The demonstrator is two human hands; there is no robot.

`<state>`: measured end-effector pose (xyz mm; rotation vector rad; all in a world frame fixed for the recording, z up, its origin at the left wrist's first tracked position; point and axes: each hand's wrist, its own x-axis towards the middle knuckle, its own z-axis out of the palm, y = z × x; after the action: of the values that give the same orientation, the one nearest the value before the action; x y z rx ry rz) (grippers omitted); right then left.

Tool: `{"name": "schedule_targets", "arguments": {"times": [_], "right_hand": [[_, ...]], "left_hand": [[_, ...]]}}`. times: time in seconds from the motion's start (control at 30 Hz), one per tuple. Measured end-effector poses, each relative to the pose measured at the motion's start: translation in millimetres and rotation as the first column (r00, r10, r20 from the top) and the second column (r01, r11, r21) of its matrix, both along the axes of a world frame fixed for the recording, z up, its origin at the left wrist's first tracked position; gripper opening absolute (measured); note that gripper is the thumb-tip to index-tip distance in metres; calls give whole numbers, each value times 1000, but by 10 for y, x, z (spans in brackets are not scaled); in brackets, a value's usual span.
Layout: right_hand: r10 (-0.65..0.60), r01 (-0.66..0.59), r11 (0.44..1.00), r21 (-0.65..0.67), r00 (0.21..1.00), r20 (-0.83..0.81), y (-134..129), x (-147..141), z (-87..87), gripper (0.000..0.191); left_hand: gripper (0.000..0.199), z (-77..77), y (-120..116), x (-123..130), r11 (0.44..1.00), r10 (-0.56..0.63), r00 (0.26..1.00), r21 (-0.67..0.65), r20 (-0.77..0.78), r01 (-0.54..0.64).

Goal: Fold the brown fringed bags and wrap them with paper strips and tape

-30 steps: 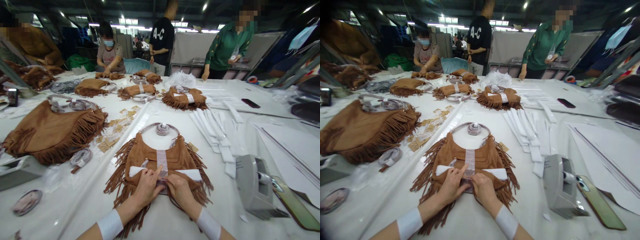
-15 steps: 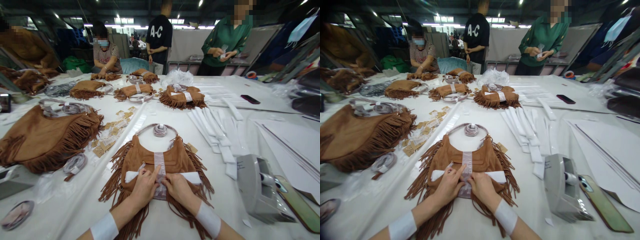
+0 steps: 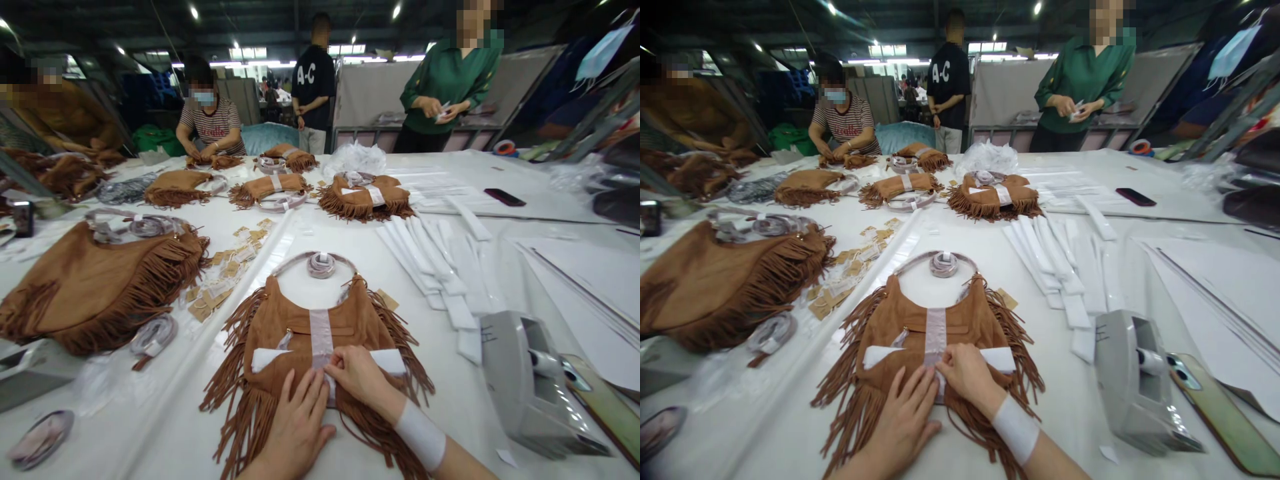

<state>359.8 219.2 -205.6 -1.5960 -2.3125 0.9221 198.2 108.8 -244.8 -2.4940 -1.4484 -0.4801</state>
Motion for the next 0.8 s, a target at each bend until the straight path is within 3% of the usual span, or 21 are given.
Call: {"name": "schedule_targets", "arguments": {"times": [0.27,0.37,0.43,0.5,0.6,0.7,0.8], "right_hand": [[-58,58,997,43,998,-6,-51,-22,2,19],[-1,19,975,219,997,-80,-203,53,9,25],[167,-134,902,410,985,-45,-321,129,20,30],[335,-331,776,537,938,94,-409,205,29,35],[398,-498,645,580,866,302,-454,295,21,44],[360,-533,610,586,845,395,-444,334,-10,50],[336,-497,644,581,867,368,-453,297,-30,53]], "left_hand": [[65,-159,-82,48,995,92,992,-20,-88,-94],[65,-183,-85,51,994,105,991,-25,-77,-107],[65,-192,-88,49,994,102,992,-29,-67,-105],[65,-197,-94,48,995,92,994,-39,-59,-94],[66,-201,-106,60,995,94,994,-43,-49,-96],[67,-208,-120,84,992,124,991,-19,-42,-125],[69,-222,-120,102,987,159,986,6,-51,-159]]}}
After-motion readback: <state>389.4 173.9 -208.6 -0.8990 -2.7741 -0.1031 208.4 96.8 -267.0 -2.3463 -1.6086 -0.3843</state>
